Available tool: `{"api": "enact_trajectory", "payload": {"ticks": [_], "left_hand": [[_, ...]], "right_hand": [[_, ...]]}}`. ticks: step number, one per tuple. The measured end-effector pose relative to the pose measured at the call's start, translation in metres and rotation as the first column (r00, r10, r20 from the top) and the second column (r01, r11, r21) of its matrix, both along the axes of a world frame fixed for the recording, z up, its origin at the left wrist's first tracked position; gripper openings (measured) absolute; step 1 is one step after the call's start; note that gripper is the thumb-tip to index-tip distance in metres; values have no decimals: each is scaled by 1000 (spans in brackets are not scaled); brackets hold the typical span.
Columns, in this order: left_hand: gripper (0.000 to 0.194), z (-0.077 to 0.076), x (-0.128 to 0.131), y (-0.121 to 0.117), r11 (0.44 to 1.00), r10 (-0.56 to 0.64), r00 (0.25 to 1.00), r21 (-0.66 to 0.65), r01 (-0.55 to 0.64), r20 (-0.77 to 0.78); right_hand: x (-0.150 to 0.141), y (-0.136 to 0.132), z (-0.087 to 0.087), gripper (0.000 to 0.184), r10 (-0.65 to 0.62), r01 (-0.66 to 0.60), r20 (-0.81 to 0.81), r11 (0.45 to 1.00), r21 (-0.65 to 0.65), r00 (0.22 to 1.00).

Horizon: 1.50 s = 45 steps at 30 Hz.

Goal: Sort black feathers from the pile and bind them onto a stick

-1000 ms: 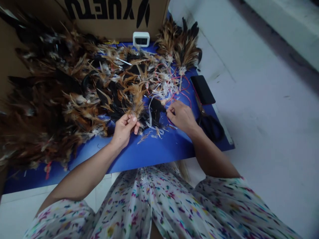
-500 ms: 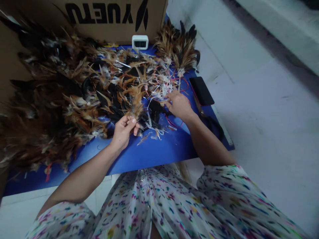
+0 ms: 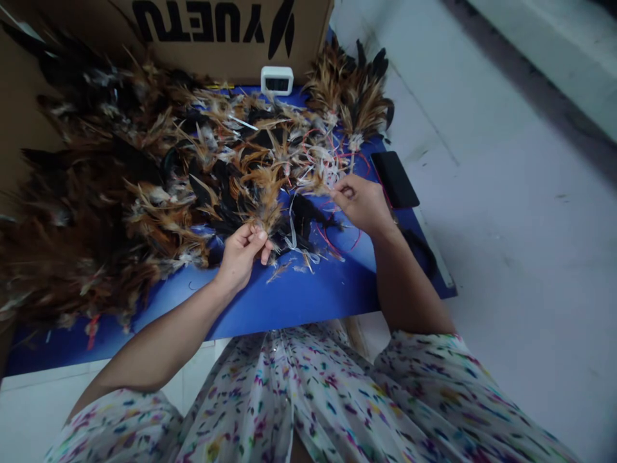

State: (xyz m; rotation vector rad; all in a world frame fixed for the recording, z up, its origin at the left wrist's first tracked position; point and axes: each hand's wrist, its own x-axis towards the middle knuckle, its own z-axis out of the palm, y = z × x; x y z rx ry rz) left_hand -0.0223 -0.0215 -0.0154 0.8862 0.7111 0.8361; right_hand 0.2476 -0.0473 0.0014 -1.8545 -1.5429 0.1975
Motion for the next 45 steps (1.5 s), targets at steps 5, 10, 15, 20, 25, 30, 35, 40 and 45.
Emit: {"api": "enact_trajectory", "payload": {"ticks": [5, 10, 15, 20, 25, 30, 35, 40, 45], "left_hand": [[41, 1, -1, 0, 1000, -4, 1000, 4, 5, -3], [42, 1, 0, -1, 1000, -9, 1000, 8, 9, -13], [42, 1, 0, -1, 1000, -11, 1000, 8, 11, -14], [42, 1, 0, 0, 1000, -11, 1000, 7, 11, -2], [41, 1, 0, -1, 1000, -9, 1000, 11, 10, -7], [41, 1, 0, -2, 1000, -13, 1000, 14, 13, -7], [40, 0, -1, -2, 1000, -15, 1000, 17, 15, -11], [41, 0, -1, -1, 1000, -12, 1000, 16, 12, -10], [41, 1, 0, -1, 1000, -10, 1000, 21, 10, -20]], "right_hand": [[-8, -15, 10, 11, 24, -23, -149, 1000, 7, 988], [-20, -33, 12, 10, 146, -184, -225, 970, -160, 963], [-23, -34, 17, 8, 267, -277, -76, 940, -199, 961], [-19, -32, 29, 9, 258, -265, -68, 956, -125, 964], [-18, -34, 37, 12, 353, -367, -133, 925, -95, 926], [-15, -29, 37, 14, 296, -311, -141, 945, -103, 945], [-17, -30, 53, 12, 175, -145, -198, 977, 160, 964], [-21, -38, 70, 9, 223, -76, -405, 934, 348, 886], [-20, -47, 72, 12, 87, 27, -335, 947, 321, 938]]}}
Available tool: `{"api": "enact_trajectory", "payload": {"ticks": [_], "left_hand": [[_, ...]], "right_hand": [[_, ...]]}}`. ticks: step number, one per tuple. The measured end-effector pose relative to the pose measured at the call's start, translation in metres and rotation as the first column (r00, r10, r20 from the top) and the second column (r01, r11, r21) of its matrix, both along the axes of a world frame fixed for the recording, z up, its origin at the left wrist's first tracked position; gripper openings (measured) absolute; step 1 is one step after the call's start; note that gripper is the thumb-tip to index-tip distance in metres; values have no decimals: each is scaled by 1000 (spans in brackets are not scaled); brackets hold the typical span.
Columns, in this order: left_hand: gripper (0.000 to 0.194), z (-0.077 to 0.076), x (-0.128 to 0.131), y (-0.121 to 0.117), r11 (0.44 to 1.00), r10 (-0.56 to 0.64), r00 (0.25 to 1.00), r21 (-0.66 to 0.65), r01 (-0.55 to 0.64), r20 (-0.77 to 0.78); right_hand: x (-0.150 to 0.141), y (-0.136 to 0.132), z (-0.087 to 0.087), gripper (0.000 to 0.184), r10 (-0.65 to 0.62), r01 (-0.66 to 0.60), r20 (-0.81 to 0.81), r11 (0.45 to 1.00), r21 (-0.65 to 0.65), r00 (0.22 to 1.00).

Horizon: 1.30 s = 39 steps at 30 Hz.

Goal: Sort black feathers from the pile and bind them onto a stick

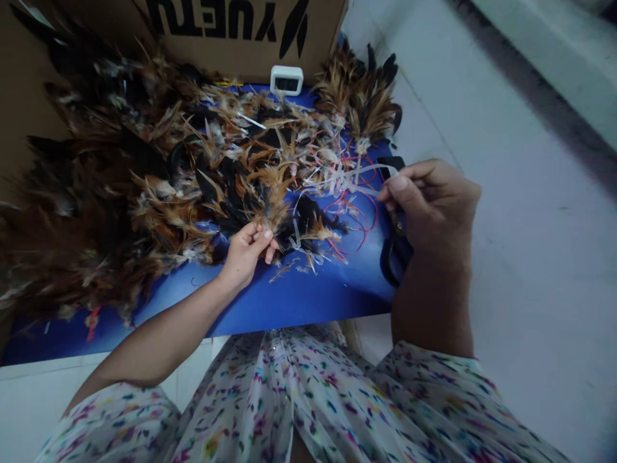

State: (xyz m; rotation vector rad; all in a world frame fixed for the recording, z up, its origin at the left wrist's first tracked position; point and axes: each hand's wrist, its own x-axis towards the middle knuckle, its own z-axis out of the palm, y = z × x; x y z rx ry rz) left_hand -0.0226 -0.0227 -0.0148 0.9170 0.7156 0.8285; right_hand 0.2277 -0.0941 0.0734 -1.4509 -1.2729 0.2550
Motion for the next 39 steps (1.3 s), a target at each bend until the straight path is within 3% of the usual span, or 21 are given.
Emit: {"api": "enact_trajectory", "payload": {"ticks": [8, 13, 19, 25, 28, 33, 39], "left_hand": [[42, -3, 0, 1, 1000, -3, 1000, 2, 3, 2], [41, -2, 0, 0, 1000, -3, 1000, 3, 3, 6], [42, -2, 0, 0, 1000, 2, 1000, 13, -2, 6], [44, -2, 0, 0, 1000, 14, 1000, 27, -15, 16], [46, 0, 0, -1, 1000, 13, 1000, 19, -14, 23], [47, 5, 0, -4, 1000, -13, 999, -9, 14, 46], [48, 8, -2, -6, 994, -78, 995, -76, 83, 70]], "right_hand": [[0, -25, -8, 15, -127, 130, 56, 990, -56, 990], [-2, -45, -2, 13, -187, 187, 1, 982, 17, 982], [-6, -60, 3, 15, -40, 68, -217, 990, 125, 975], [-13, -71, -1, 15, -142, 138, -164, 990, -35, 976], [-21, -72, -3, 16, -91, 75, -133, 990, -117, 987], [-48, -65, -11, 19, 98, -108, -51, 962, -249, 994], [-84, -47, -30, 12, 339, -315, -1, 873, -372, 941]]}}
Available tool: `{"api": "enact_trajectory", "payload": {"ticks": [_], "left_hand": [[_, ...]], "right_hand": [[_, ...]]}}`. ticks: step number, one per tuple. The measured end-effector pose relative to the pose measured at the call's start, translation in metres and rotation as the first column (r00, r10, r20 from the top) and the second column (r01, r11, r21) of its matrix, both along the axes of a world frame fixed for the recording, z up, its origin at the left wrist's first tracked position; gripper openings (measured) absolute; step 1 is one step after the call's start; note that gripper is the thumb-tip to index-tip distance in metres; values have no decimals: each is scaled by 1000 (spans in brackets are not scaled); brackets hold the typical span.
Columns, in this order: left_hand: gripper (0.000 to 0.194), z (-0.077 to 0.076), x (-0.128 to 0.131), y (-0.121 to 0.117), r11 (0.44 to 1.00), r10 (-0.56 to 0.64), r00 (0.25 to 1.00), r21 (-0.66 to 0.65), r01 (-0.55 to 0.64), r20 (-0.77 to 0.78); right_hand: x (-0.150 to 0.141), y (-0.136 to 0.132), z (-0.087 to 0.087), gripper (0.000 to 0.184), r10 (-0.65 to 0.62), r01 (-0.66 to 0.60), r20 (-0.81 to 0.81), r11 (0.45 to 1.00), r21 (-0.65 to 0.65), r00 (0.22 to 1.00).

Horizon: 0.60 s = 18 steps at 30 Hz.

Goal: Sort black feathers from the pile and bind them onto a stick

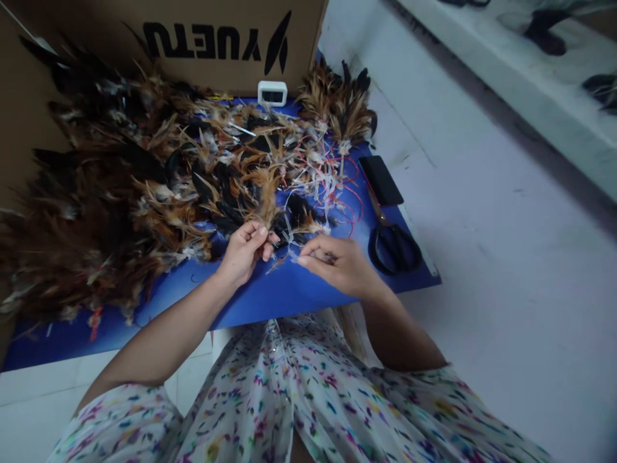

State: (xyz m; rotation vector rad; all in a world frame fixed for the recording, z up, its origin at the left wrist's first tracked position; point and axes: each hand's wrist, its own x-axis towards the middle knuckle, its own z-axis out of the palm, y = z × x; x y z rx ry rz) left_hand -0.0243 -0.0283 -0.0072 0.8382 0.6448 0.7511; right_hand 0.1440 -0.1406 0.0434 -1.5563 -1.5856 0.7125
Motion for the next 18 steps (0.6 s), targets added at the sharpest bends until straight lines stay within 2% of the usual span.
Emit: {"api": "enact_trajectory", "payload": {"ticks": [3, 8, 18], "left_hand": [[50, 0, -1, 0, 997, -75, 997, -25, 75, 5], [48, -1, -3, -2, 982, -181, 983, -40, 182, 24], [47, -1, -4, 1, 968, -224, 970, -97, 233, 95]], "right_hand": [[-7, 8, -4, 13, 43, -43, 0, 999, -9, 999], [-4, 19, 0, 16, 0, 0, -27, 1000, 24, 1000], [6, 37, 7, 18, -54, 58, -38, 988, 140, 998]]}}
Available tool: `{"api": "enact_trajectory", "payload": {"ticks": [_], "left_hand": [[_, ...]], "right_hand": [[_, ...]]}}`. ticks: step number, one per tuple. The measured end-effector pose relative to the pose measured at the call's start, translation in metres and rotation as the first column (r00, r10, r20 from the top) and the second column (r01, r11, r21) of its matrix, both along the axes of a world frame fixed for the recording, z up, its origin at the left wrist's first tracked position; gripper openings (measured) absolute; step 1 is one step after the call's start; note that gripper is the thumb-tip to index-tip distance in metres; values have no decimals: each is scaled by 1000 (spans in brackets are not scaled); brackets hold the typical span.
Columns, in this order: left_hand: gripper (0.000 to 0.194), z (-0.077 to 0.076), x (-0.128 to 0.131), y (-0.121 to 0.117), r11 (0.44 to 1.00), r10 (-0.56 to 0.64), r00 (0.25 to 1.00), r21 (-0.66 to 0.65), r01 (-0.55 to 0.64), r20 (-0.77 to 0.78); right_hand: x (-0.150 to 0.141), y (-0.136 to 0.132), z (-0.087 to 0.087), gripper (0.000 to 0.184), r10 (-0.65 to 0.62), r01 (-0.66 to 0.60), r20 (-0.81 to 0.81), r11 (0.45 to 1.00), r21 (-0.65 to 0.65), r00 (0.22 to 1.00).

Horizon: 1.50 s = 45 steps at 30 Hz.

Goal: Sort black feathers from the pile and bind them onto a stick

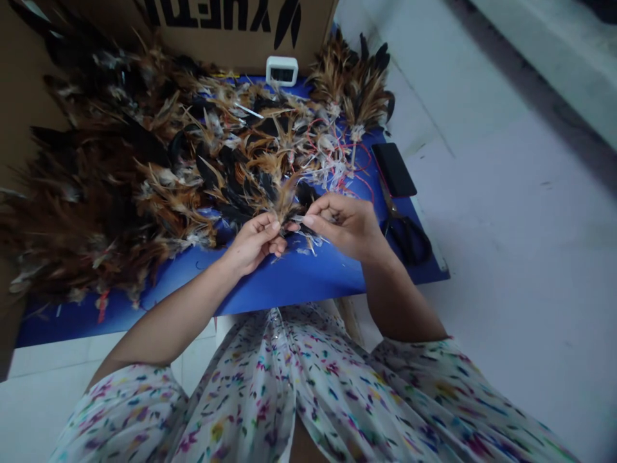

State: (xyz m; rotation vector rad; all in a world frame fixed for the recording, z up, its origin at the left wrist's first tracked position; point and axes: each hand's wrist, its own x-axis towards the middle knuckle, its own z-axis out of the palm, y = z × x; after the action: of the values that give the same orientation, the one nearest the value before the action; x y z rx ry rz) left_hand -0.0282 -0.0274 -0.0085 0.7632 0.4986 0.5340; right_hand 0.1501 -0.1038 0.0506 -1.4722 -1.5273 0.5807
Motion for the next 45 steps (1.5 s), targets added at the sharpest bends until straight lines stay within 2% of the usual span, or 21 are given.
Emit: {"api": "enact_trajectory", "payload": {"ticks": [13, 22, 29, 34, 38, 41, 45], "left_hand": [[43, -2, 1, 2, 998, 60, 998, -1, -60, -33], [43, -5, 2, 5, 994, 105, 993, 29, -104, -51], [46, -7, 2, 6, 987, 146, 985, 79, -138, -96], [42, -7, 1, 7, 954, 220, 967, 234, -186, -130], [37, -5, 0, 6, 890, 266, 954, 416, -186, -142], [39, -3, -1, 4, 854, 278, 943, 497, -154, -185], [34, -1, -2, 0, 811, 289, 919, 579, -85, -270]], "right_hand": [[22, 5, -6, 21, -99, 102, -79, 994, 44, 992], [35, -4, -17, 28, -163, 161, -61, 986, -32, 985], [37, -11, -21, 26, -166, 163, -29, 984, -77, 986], [35, -20, -14, 13, -55, 81, 211, 990, -118, 976], [25, -28, -2, 14, 108, -89, 331, 993, -75, 937], [12, -33, 7, 19, 236, -214, 417, 972, -100, 878], [-6, -31, 18, 26, 328, -286, 537, 944, -163, 777]]}}
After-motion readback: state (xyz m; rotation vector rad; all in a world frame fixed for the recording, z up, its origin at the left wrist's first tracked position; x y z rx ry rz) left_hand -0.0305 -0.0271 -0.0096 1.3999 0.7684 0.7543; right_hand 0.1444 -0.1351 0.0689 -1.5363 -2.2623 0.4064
